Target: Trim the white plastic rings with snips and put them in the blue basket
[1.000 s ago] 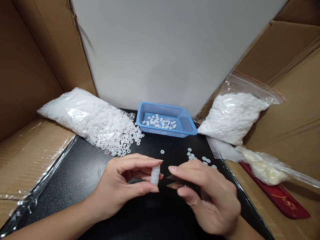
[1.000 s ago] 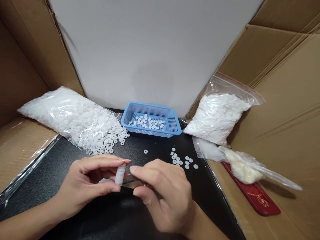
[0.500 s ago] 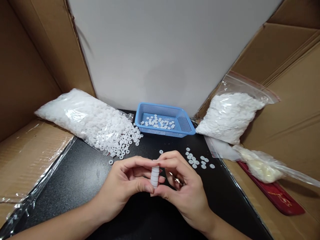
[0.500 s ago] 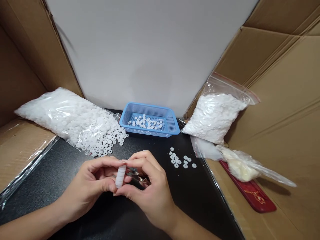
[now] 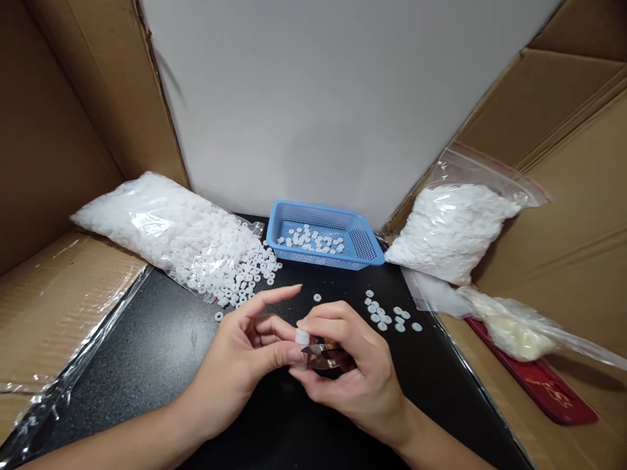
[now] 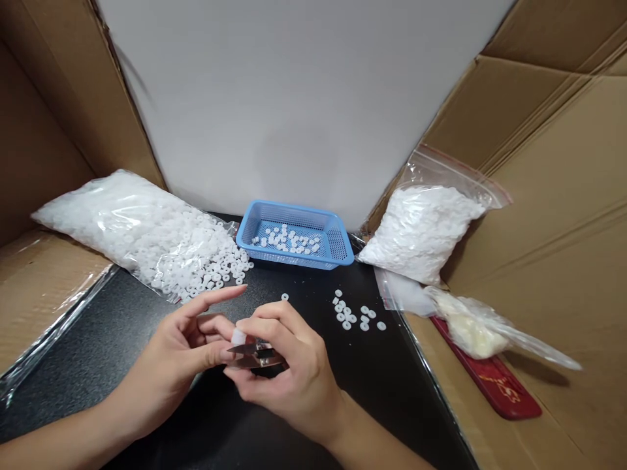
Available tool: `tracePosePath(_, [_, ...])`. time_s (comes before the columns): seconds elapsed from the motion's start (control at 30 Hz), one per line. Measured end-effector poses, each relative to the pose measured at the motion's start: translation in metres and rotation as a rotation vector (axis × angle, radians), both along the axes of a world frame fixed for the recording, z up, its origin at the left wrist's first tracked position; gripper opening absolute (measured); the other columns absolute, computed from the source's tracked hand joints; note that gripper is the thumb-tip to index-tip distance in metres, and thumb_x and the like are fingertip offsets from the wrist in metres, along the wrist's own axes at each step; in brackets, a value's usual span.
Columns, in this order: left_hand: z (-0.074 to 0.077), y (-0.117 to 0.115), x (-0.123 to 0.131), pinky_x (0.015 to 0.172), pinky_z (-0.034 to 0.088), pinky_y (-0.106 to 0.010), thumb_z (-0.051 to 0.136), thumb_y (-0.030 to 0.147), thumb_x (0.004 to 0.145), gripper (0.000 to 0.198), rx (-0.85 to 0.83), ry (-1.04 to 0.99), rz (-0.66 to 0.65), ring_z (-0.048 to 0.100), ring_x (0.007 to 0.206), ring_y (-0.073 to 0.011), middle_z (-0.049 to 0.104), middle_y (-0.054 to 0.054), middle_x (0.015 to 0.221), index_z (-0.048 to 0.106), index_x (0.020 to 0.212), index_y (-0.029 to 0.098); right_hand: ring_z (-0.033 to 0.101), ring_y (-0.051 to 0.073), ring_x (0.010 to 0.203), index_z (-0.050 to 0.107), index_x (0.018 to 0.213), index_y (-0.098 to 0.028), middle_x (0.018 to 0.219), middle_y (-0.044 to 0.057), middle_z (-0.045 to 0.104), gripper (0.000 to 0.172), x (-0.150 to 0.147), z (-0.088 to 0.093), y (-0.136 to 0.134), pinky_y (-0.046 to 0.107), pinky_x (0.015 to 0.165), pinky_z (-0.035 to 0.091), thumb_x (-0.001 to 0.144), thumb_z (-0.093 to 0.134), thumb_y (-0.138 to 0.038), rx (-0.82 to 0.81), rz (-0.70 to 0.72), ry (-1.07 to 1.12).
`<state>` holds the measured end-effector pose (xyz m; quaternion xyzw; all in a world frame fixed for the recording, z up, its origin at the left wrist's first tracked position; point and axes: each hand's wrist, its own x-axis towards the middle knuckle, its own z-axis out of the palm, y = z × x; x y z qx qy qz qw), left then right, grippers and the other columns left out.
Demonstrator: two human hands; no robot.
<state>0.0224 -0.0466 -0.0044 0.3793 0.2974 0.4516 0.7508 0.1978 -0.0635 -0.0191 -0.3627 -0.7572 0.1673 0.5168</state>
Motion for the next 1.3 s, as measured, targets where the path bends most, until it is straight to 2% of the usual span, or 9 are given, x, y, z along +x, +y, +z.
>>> tracePosePath(0.1, [0.000,0.001,-0.001,0.070,0.060,-0.023,0.088,0.016,0.075,0.051,-0.021,0.024,-0.022,0.074,0.067,-0.0140,0.081,-0.003,0.074,0.074,0.123,0.023,0.067,0.015,0.074,0.065,0.106,-0.025,0.093,0.003,0.065,0.034,0.002,0.002,0.001,0.024,0.058,0.057,0.075,0.075,-0.012,0.004,0.004,0.013])
tracePosePath(0.23, [0.003,0.000,-0.001,0.056,0.056,-0.020,0.085,0.026,0.078,0.036,0.044,0.122,-0.014,0.070,0.055,-0.0128,0.076,-0.001,0.068,0.076,0.112,0.018,0.063,0.015,0.072,0.067,0.105,-0.025,0.092,0.003,0.065,0.031,0.005,0.002,0.001,0.021,0.050,0.051,0.076,0.079,-0.020,-0.047,0.035,0.090])
tracePosePath(0.37, [0.003,0.001,-0.004,0.037,0.036,-0.016,0.071,0.052,0.088,0.038,0.087,0.265,-0.046,0.049,0.032,-0.0077,0.055,0.007,0.046,0.073,0.104,0.017,0.062,0.015,0.074,0.069,0.106,-0.026,0.096,0.003,0.064,0.035,0.006,-0.001,0.000,0.021,0.049,0.049,0.074,0.081,-0.019,-0.142,0.059,0.146])
tracePosePath(0.43, [0.001,0.003,-0.005,0.040,0.038,-0.018,0.065,0.058,0.089,0.045,0.114,0.305,-0.037,0.048,0.034,-0.0092,0.050,0.008,0.041,0.073,0.105,0.016,0.061,0.014,0.073,0.070,0.106,-0.027,0.097,0.003,0.063,0.035,0.006,-0.002,0.000,0.021,0.051,0.049,0.074,0.081,-0.018,-0.174,0.064,0.168])
tracePosePath(0.53, [-0.002,0.005,-0.004,0.061,0.050,-0.023,0.079,0.052,0.081,0.043,0.173,0.260,0.019,0.063,0.060,-0.0135,0.068,0.001,0.063,0.074,0.106,0.018,0.061,0.014,0.074,0.070,0.107,-0.028,0.097,0.002,0.062,0.037,0.006,-0.004,0.000,0.021,0.053,0.050,0.074,0.083,-0.018,-0.200,0.082,0.194])
tracePosePath(0.63, [-0.003,0.004,-0.002,0.074,0.051,-0.026,0.088,0.043,0.073,0.041,0.146,0.171,0.011,0.067,0.077,-0.0165,0.074,-0.002,0.080,0.075,0.105,0.020,0.062,0.014,0.076,0.070,0.107,-0.029,0.097,0.001,0.061,0.037,0.004,-0.005,0.001,0.021,0.055,0.052,0.073,0.084,-0.019,-0.239,0.105,0.212])
tracePosePath(0.9, [-0.008,-0.001,0.001,0.075,0.051,-0.026,0.089,0.035,0.073,0.033,0.037,0.062,-0.040,0.066,0.069,-0.0142,0.072,0.000,0.072,0.075,0.098,0.019,0.063,0.014,0.076,0.072,0.108,-0.028,0.099,0.002,0.062,0.037,-0.002,-0.010,0.001,0.024,0.061,0.057,0.073,0.083,-0.020,-0.302,0.153,0.229])
tracePosePath(1.17, [-0.005,-0.002,0.002,0.077,0.054,-0.024,0.087,0.028,0.078,0.026,-0.035,-0.087,-0.113,0.074,0.077,-0.0149,0.079,-0.002,0.079,0.076,0.100,0.020,0.065,0.014,0.080,0.070,0.107,-0.027,0.104,0.003,0.057,0.036,-0.005,-0.013,-0.004,0.024,0.065,0.059,0.074,0.083,-0.023,-0.452,0.230,0.364])
tracePosePath(1.3, [-0.002,-0.002,0.002,0.078,0.054,-0.022,0.082,0.027,0.084,0.024,-0.025,-0.144,-0.179,0.076,0.079,-0.0144,0.081,-0.003,0.085,0.076,0.106,0.021,0.066,0.014,0.081,0.070,0.108,-0.029,0.107,0.003,0.054,0.039,-0.006,-0.012,-0.005,0.023,0.064,0.059,0.072,0.084,-0.020,-0.451,0.239,0.389])
